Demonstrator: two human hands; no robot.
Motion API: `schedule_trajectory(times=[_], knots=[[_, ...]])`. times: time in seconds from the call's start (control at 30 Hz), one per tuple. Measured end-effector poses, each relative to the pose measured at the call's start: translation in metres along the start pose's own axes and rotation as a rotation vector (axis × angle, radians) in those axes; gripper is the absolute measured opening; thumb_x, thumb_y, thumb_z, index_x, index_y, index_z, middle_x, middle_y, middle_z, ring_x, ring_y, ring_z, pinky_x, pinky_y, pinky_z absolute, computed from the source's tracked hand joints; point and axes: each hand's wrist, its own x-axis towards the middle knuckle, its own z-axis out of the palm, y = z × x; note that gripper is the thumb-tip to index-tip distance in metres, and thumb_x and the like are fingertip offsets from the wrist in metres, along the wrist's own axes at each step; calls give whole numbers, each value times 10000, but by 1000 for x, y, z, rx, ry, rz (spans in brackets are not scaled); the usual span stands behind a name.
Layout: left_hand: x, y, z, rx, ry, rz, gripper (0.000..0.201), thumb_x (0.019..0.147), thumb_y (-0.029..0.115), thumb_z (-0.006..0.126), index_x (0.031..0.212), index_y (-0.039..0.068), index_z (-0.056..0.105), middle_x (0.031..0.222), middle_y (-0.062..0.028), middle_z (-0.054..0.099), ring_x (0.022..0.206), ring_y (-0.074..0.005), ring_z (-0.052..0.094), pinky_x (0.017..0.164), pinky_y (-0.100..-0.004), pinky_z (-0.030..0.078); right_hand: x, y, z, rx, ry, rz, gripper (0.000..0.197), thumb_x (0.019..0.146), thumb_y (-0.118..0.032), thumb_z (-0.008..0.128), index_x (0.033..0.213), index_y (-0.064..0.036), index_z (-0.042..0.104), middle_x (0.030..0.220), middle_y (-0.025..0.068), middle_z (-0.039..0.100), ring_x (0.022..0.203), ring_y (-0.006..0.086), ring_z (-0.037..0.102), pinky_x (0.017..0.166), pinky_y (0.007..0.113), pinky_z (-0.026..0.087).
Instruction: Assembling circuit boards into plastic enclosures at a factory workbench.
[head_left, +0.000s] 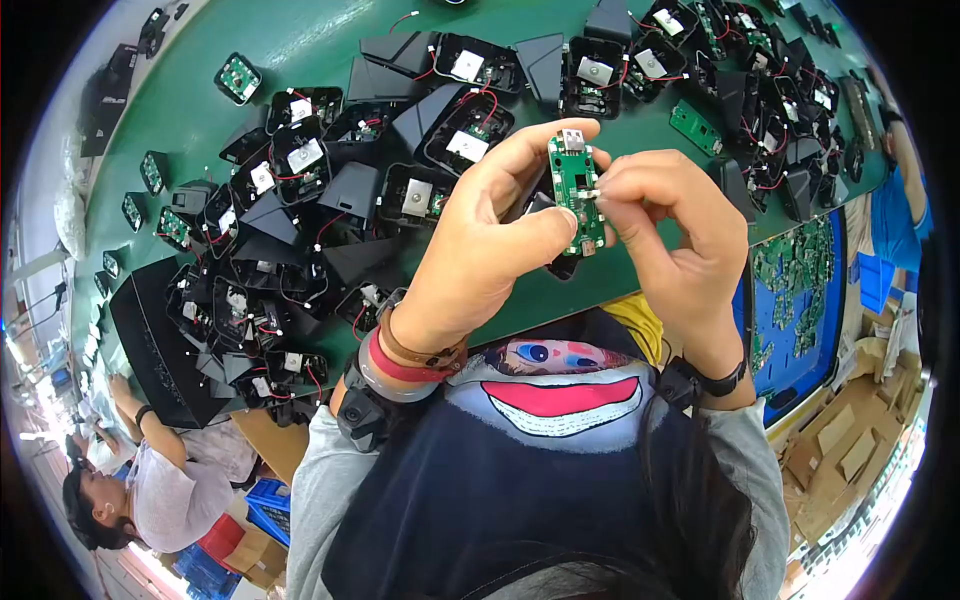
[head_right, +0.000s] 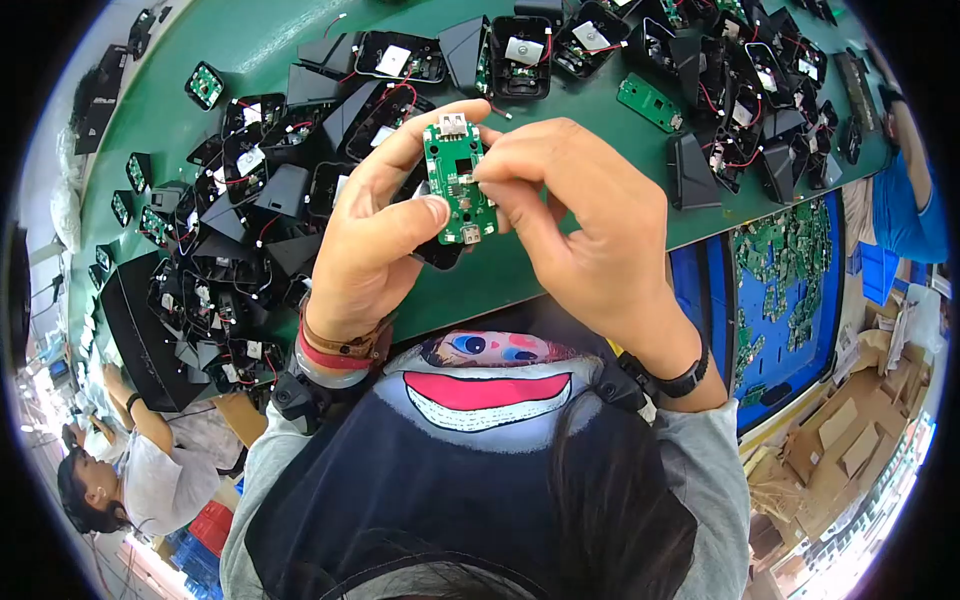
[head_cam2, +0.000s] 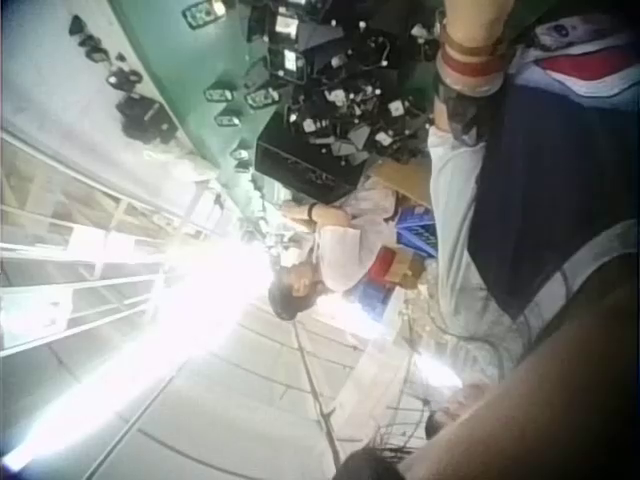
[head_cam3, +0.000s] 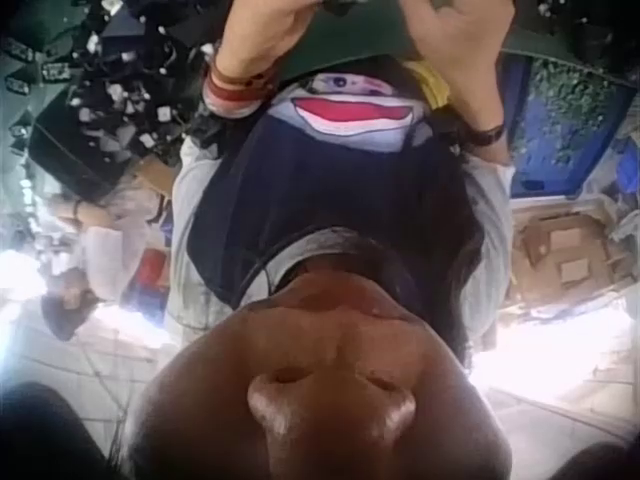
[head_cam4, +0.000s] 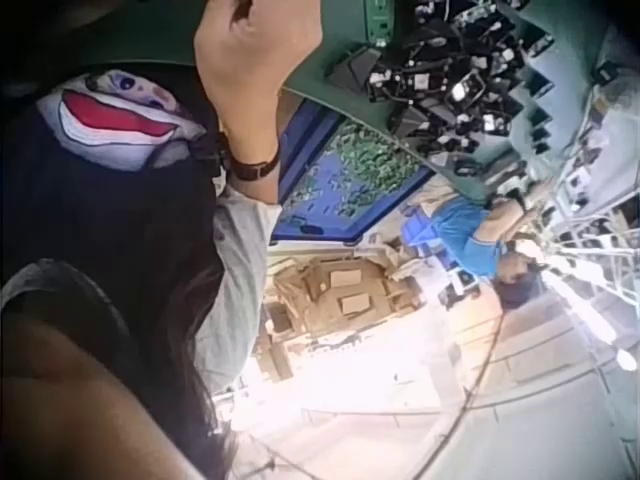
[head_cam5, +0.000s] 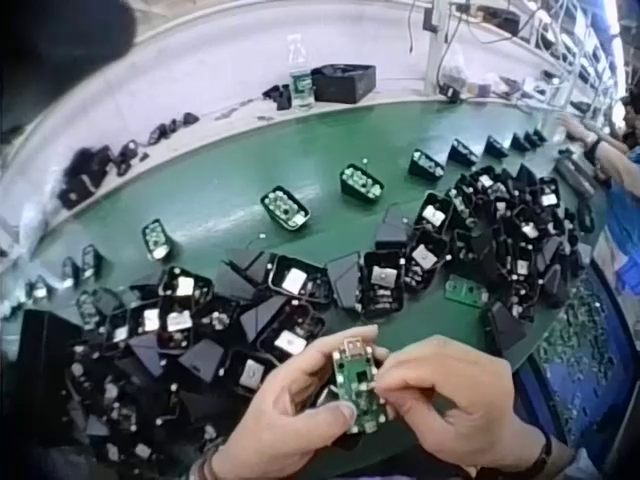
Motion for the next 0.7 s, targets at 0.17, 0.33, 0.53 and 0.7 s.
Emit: schedule_trajectory(times=[0.17, 0.33, 0.53, 0.7], knots=[[1, -1, 2, -19, -3, 2, 543, 778, 39, 558, 1305, -21, 443, 1163, -101, 538, 1002, -138, 544, 886, -289, 460, -3, -1, 1, 137, 28, 73, 355, 787, 118, 626, 1079, 1, 460, 872, 118, 619, 682, 121, 590, 580, 211, 468], [1, -1, -1, 35, -3, 34, 524, 815, 55, 588, 1311, -16, 436, 1159, -95, 537, 934, -129, 565, 848, -275, 473, -3, 4, 2, 21, 66, -16, 414, 745, 62, 690, 1102, -38, 507, 959, 44, 608, 690, 81, 580, 545, 196, 437], [0, 1, -3, 112, -24, 60, 535, 846, 109, 649, 1317, -12, 426, 1135, -78, 542, 906, -116, 566, 823, -266, 474, 5, 1, -8, -126, -97, -134, 479, 784, 117, 632, 1163, -10, 368, 873, 117, 615, 707, 109, 581, 577, 193, 439], [0, 2, -1, 85, -26, 41, 525, 843, 102, 648, 1309, -10, 433, 1120, -71, 546, 899, -115, 565, 823, -262, 472, 4, 3, -7, -87, -64, -129, 481, 785, 118, 630, 1168, -7, 367, 878, 115, 613, 709, 106, 578, 573, 190, 439]])
